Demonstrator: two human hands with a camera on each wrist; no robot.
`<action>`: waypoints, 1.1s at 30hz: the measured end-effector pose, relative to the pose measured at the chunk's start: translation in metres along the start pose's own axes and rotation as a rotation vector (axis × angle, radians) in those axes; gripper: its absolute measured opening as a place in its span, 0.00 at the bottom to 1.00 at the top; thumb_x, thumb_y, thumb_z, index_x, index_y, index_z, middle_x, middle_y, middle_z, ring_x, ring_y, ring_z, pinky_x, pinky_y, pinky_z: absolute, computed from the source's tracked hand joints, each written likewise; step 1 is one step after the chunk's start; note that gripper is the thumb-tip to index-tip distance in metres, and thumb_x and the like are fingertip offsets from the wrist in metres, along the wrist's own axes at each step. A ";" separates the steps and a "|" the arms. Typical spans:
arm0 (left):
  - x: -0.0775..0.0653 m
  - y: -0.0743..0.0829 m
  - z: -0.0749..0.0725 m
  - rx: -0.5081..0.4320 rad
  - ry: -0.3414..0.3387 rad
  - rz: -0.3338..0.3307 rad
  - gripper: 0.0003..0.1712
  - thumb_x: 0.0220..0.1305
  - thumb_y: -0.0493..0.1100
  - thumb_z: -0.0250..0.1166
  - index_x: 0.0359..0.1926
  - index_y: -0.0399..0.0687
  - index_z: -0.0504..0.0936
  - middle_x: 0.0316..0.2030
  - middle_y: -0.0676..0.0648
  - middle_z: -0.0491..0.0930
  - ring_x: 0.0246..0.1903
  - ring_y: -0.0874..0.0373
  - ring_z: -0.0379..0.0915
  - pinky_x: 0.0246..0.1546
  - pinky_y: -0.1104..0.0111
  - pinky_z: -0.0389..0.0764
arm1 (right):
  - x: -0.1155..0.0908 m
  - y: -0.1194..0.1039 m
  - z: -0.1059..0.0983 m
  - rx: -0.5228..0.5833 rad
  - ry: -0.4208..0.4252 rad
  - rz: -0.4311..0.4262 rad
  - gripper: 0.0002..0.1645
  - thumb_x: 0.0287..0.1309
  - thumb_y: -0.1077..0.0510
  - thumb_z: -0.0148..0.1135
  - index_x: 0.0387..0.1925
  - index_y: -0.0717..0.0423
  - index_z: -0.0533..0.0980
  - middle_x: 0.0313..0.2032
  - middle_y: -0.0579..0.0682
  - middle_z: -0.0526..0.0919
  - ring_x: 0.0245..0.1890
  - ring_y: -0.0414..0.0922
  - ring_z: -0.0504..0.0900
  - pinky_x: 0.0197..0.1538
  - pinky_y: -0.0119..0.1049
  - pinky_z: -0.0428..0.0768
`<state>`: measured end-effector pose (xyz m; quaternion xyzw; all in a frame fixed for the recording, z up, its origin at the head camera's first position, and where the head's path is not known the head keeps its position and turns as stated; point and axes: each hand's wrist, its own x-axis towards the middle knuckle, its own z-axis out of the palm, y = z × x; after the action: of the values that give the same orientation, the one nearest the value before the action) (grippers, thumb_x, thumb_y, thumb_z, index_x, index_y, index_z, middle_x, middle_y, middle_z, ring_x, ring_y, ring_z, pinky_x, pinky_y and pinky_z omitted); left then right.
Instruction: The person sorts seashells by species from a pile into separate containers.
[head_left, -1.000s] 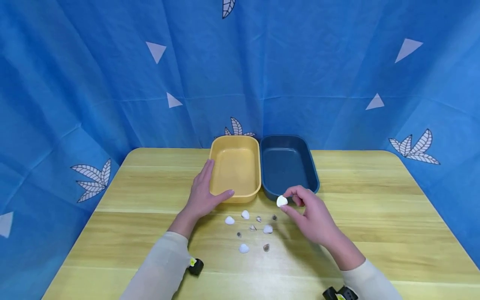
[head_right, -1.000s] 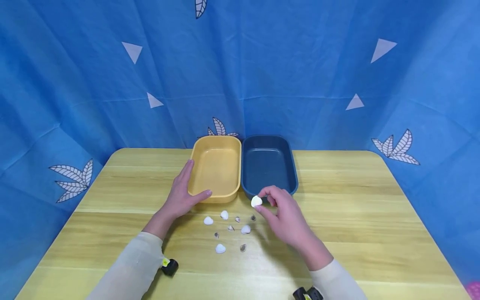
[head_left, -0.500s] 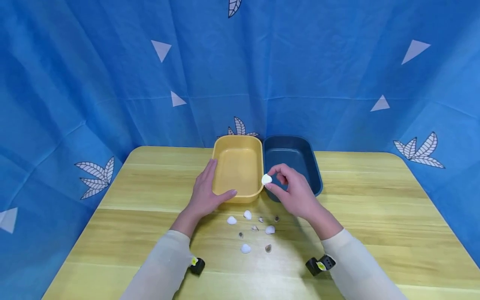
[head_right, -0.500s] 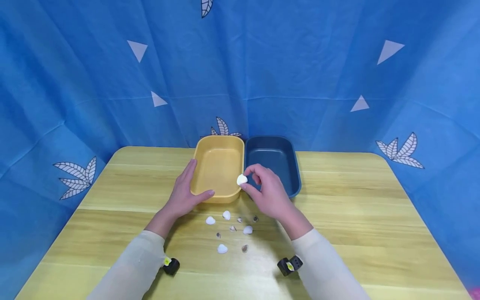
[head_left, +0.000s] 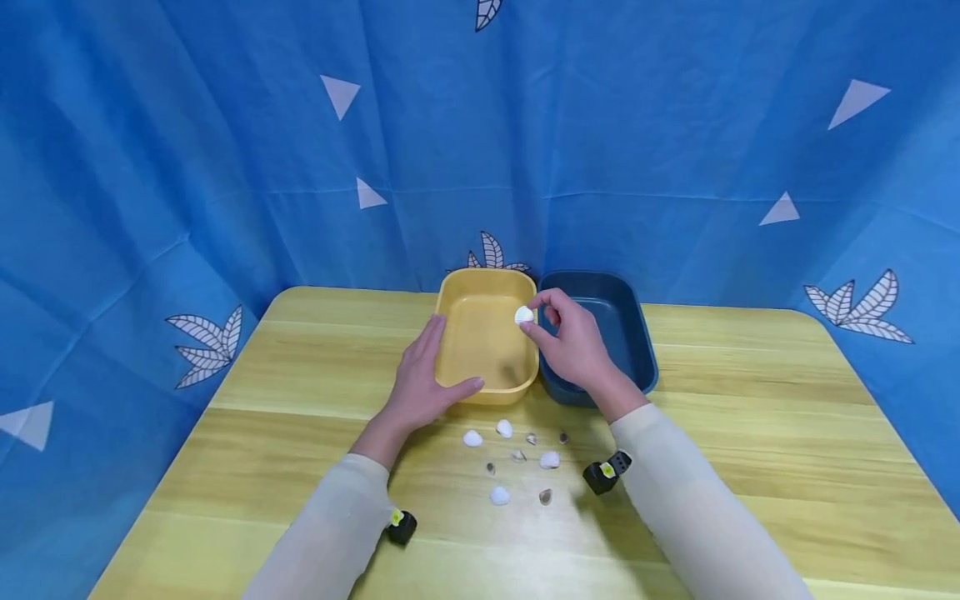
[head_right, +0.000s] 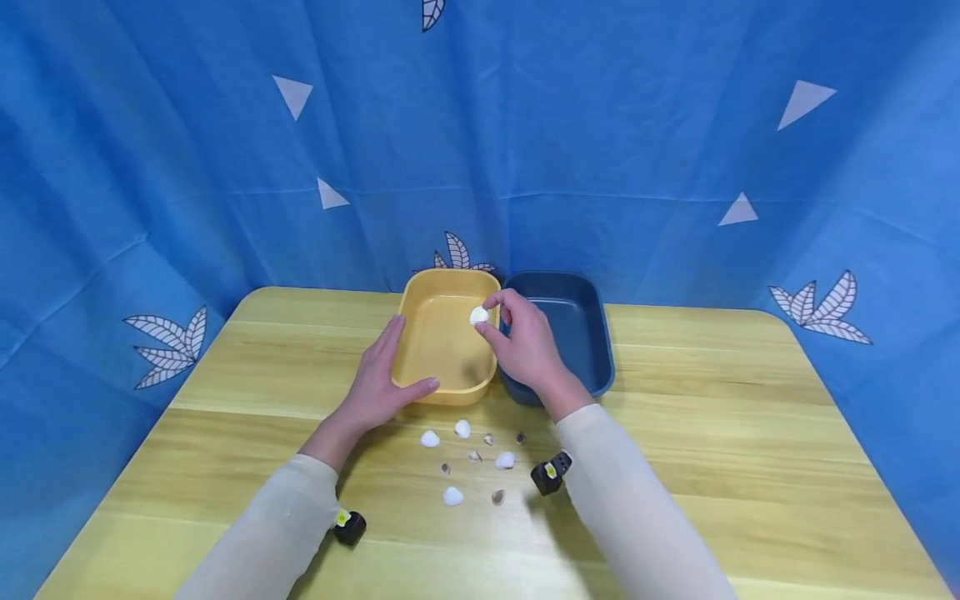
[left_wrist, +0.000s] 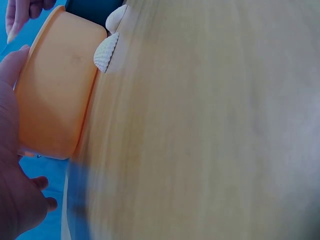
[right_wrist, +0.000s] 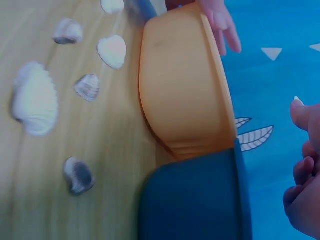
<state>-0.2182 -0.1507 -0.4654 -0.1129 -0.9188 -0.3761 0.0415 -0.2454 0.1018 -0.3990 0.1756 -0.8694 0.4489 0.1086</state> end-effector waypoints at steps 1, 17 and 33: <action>0.000 0.000 0.000 0.002 -0.001 0.000 0.67 0.53 0.72 0.69 0.81 0.55 0.41 0.79 0.54 0.38 0.75 0.47 0.37 0.70 0.44 0.46 | 0.003 0.002 0.002 0.000 -0.001 0.015 0.15 0.64 0.57 0.68 0.49 0.54 0.74 0.30 0.53 0.65 0.32 0.51 0.67 0.35 0.43 0.65; 0.003 0.005 0.002 -0.011 -0.005 0.006 0.67 0.52 0.72 0.69 0.81 0.57 0.40 0.79 0.55 0.37 0.75 0.48 0.37 0.69 0.43 0.47 | 0.028 0.026 0.026 0.016 -0.012 0.174 0.14 0.65 0.58 0.67 0.49 0.55 0.74 0.33 0.55 0.65 0.36 0.52 0.67 0.37 0.43 0.66; 0.002 -0.001 0.002 -0.011 0.008 -0.007 0.66 0.54 0.67 0.72 0.81 0.60 0.39 0.79 0.57 0.37 0.75 0.49 0.37 0.70 0.44 0.46 | 0.037 0.039 0.042 -0.007 -0.052 0.222 0.15 0.65 0.57 0.67 0.49 0.55 0.74 0.36 0.62 0.70 0.36 0.52 0.68 0.38 0.42 0.68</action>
<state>-0.2200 -0.1497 -0.4670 -0.1086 -0.9168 -0.3818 0.0431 -0.2964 0.0805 -0.4388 0.0895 -0.8876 0.4504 0.0362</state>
